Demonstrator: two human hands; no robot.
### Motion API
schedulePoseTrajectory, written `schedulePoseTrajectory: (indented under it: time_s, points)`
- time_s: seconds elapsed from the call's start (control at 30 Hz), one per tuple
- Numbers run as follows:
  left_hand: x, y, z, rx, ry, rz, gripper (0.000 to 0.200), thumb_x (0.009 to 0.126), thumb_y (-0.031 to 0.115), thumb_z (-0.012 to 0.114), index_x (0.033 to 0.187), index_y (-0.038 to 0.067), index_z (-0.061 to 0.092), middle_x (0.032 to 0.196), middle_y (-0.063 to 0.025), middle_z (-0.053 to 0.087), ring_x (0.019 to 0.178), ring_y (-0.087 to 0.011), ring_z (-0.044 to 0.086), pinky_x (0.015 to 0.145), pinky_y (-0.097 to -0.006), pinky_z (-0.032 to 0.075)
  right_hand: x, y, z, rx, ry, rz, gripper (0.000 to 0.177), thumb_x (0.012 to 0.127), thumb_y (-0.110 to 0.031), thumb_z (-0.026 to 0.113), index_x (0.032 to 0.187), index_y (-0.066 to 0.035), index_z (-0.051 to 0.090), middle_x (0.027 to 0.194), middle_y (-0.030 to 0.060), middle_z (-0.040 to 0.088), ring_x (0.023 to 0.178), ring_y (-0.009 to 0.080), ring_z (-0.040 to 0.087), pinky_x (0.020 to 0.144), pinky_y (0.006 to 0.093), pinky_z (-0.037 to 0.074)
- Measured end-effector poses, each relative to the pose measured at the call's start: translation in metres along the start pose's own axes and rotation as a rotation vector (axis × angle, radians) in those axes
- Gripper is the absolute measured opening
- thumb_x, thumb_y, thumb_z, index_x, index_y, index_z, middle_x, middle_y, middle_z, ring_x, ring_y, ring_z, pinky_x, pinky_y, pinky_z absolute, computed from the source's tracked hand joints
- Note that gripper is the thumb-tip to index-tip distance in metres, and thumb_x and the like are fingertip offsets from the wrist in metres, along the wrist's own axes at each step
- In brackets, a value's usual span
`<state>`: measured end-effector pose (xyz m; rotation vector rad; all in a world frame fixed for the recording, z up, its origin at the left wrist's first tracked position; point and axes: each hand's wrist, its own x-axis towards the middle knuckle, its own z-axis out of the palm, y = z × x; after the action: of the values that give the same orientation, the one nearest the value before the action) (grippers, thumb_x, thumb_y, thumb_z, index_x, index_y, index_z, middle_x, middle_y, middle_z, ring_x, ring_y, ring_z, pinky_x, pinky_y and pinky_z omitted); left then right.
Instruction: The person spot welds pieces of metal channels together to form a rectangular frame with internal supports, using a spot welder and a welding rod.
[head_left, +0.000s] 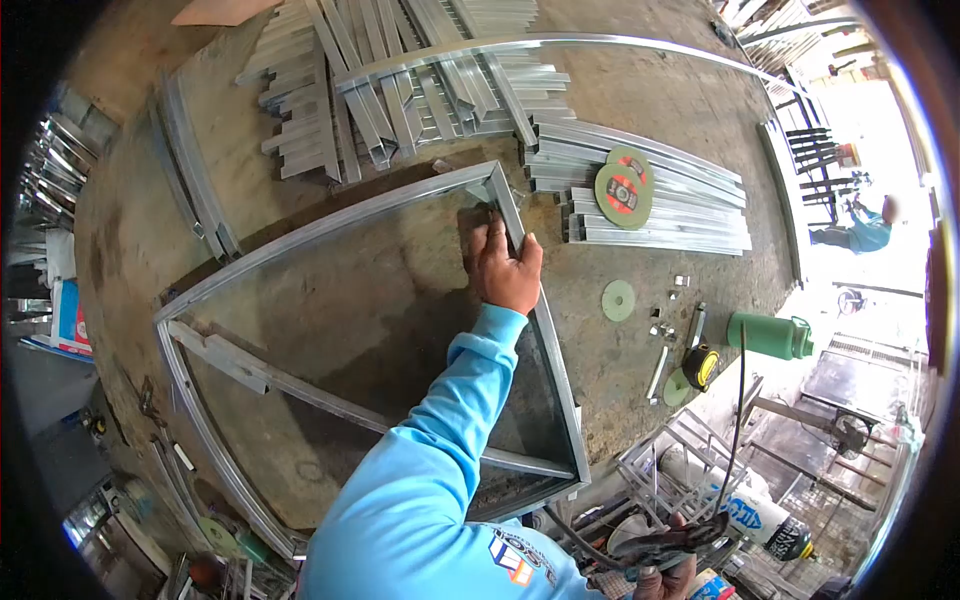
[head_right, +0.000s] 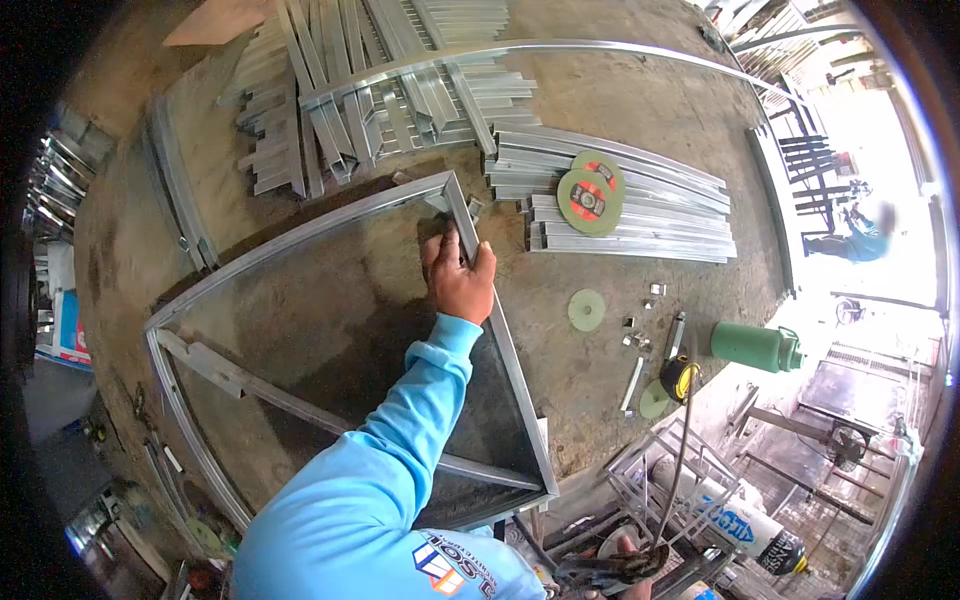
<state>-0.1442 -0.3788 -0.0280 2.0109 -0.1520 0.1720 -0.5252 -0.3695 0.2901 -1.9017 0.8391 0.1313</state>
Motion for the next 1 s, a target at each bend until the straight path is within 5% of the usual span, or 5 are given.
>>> schedulePoseTrajectory:
  time_s: [0.13, 0.27, 0.43, 0.8, 1.0]
  points:
    - [0.002, 0.001, -0.001, 0.054, 0.006, -0.002, 0.051, 0.081, 0.025, 0.070, 0.124, 0.000, 0.059, 0.103, -0.0174, 0.056, 0.097, -0.0378, 0.057, 0.083, -0.0475, 0.048, 0.075, -0.025, 0.033, -0.155, 0.090, -0.292, 0.061, 0.093, -0.020, 0.062, 0.142, 0.006, 0.036, 0.108, 0.0201, 0.063, 0.088, 0.0235, 0.063, 0.084, 0.0371, 0.052]
    - [0.003, -0.001, -0.002, -0.003, 0.013, 0.016, 0.049, 0.080, 0.024, 0.070, 0.119, -0.004, 0.059, 0.103, -0.0195, 0.057, 0.094, -0.0384, 0.058, 0.081, -0.0472, 0.049, 0.164, -0.049, 0.095, 0.310, 0.104, -0.176, 0.061, 0.096, -0.019, 0.058, 0.145, 0.007, 0.033, 0.122, 0.0219, 0.061, 0.111, 0.0242, 0.060, 0.097, 0.0343, 0.046]
    - [0.004, 0.001, -0.002, -0.021, 0.051, 0.058, 0.051, 0.080, 0.023, 0.069, 0.121, -0.006, 0.058, 0.101, -0.0206, 0.057, 0.090, -0.0387, 0.059, 0.078, -0.0467, 0.051, 0.233, -0.023, 0.137, 0.202, 0.156, -0.232, 0.058, 0.098, -0.017, 0.059, 0.146, 0.004, 0.033, 0.112, 0.0197, 0.068, 0.103, 0.0207, 0.066, 0.089, 0.0324, 0.051]
    - [0.005, 0.001, -0.001, 0.050, 0.073, 0.053, 0.065, 0.078, 0.021, 0.070, 0.137, 0.001, 0.050, 0.102, -0.0206, 0.055, 0.091, -0.0397, 0.057, 0.077, -0.0487, 0.049, 0.268, 0.005, 0.163, 0.076, 0.270, -0.435, 0.058, 0.099, -0.020, 0.059, 0.147, 0.000, 0.033, 0.109, 0.0174, 0.068, 0.096, 0.0215, 0.067, 0.082, 0.0326, 0.052]
    - [0.011, 0.011, -0.017, 0.284, -0.110, 0.038, 0.083, 0.077, 0.028, 0.071, 0.150, 0.008, 0.037, 0.113, -0.0204, 0.052, 0.106, -0.0385, 0.052, 0.088, -0.0506, 0.044, 0.281, 0.043, 0.173, 0.617, 0.223, -0.197, 0.059, 0.101, -0.017, 0.054, 0.149, -0.001, 0.025, 0.129, 0.0155, 0.058, 0.110, 0.0192, 0.059, 0.093, 0.0314, 0.048]
